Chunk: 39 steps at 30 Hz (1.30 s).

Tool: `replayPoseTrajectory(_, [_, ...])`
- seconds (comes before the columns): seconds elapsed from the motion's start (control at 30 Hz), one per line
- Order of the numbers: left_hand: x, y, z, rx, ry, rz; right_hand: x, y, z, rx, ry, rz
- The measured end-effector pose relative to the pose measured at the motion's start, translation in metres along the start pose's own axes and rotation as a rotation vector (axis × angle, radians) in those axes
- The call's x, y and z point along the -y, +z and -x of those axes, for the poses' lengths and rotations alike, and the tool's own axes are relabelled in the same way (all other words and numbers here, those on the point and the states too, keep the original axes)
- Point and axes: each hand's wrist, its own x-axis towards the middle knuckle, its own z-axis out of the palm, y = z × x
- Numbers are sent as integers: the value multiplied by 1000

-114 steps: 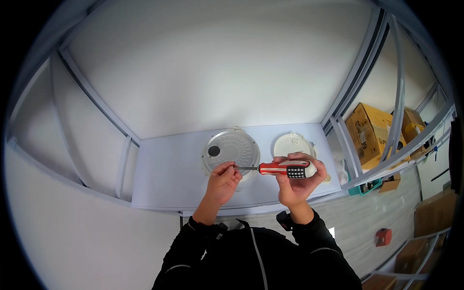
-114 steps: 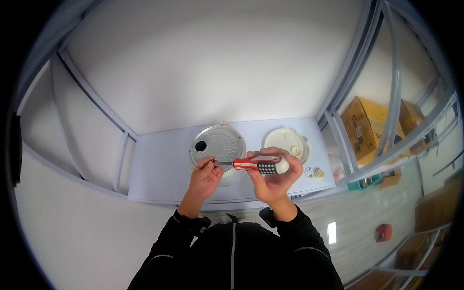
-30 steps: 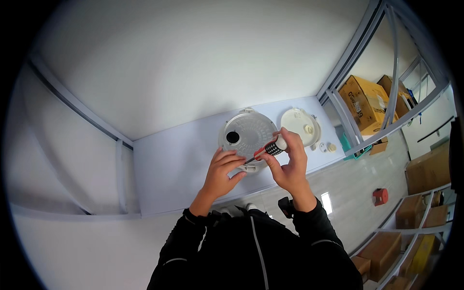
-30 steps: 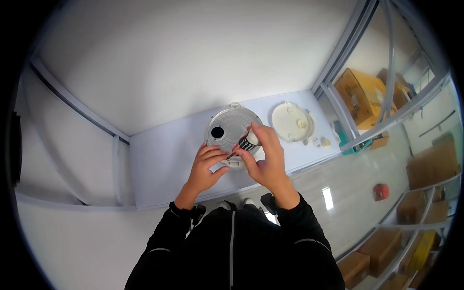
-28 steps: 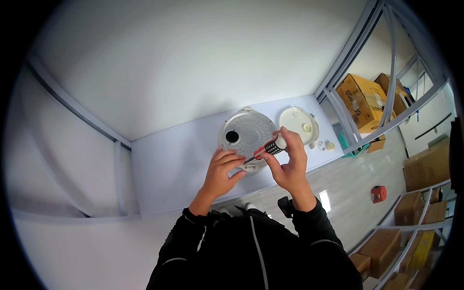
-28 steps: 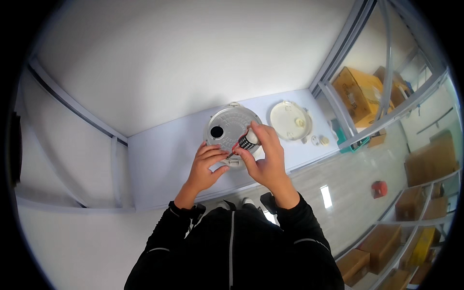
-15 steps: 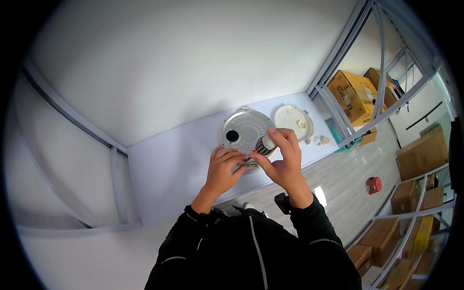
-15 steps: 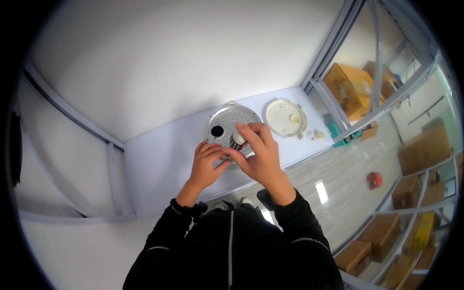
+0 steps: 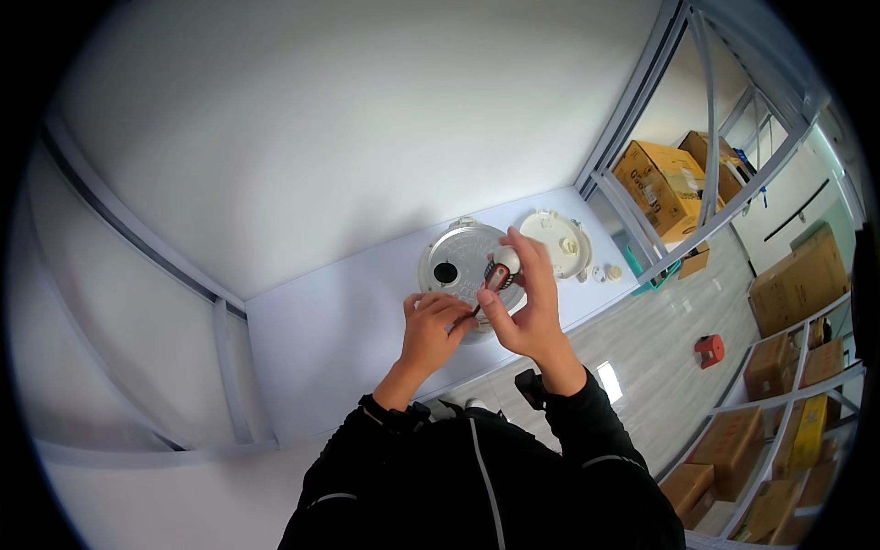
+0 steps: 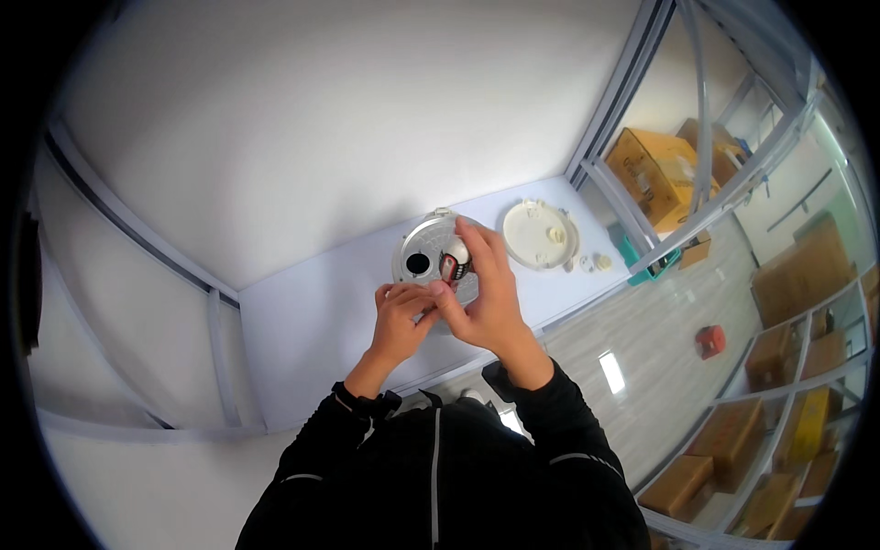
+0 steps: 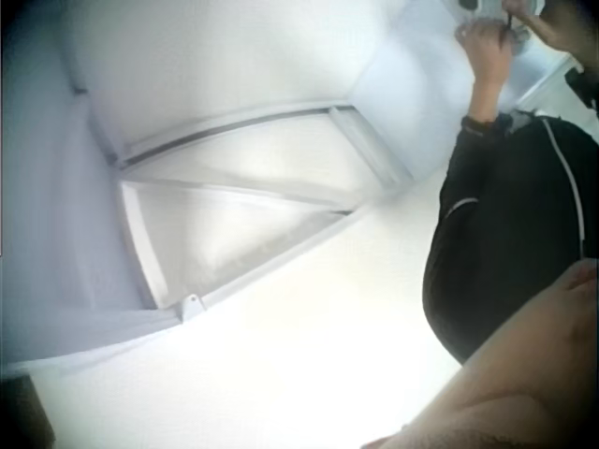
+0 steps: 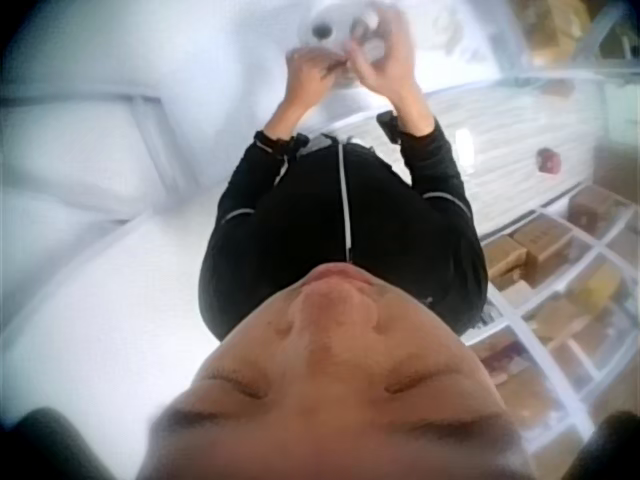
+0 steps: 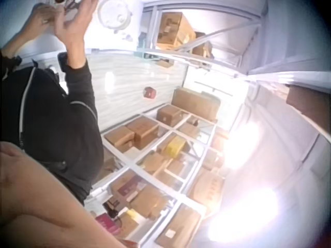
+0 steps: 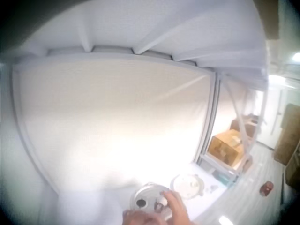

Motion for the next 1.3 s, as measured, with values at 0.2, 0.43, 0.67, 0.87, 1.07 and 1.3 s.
replayPoseTrajectory(0.2, [4, 4, 0, 14, 0, -3, -2, 3, -6, 87, 79, -103])
replayPoseTrajectory(0.43, [7, 2, 1, 22, 27, 1, -3, 3, -5, 42, 24, 72])
replayPoseTrajectory(0.67, [10, 7, 1, -32, 73, -2, 6, -4, -4, 206, 122, -110])
replayPoseTrajectory(0.87, [16, 7, 1, 4, 79, 2, 17, -8, -12, 153, -24, 55])
replayPoseTrajectory(1.07, [13, 8, -2, -3, 99, -13, 17, -7, -11, 169, 14, -38])
replayPoseTrajectory(1.3, [20, 10, 1, 15, 88, -15, 21, -6, -11, 74, -69, -3])
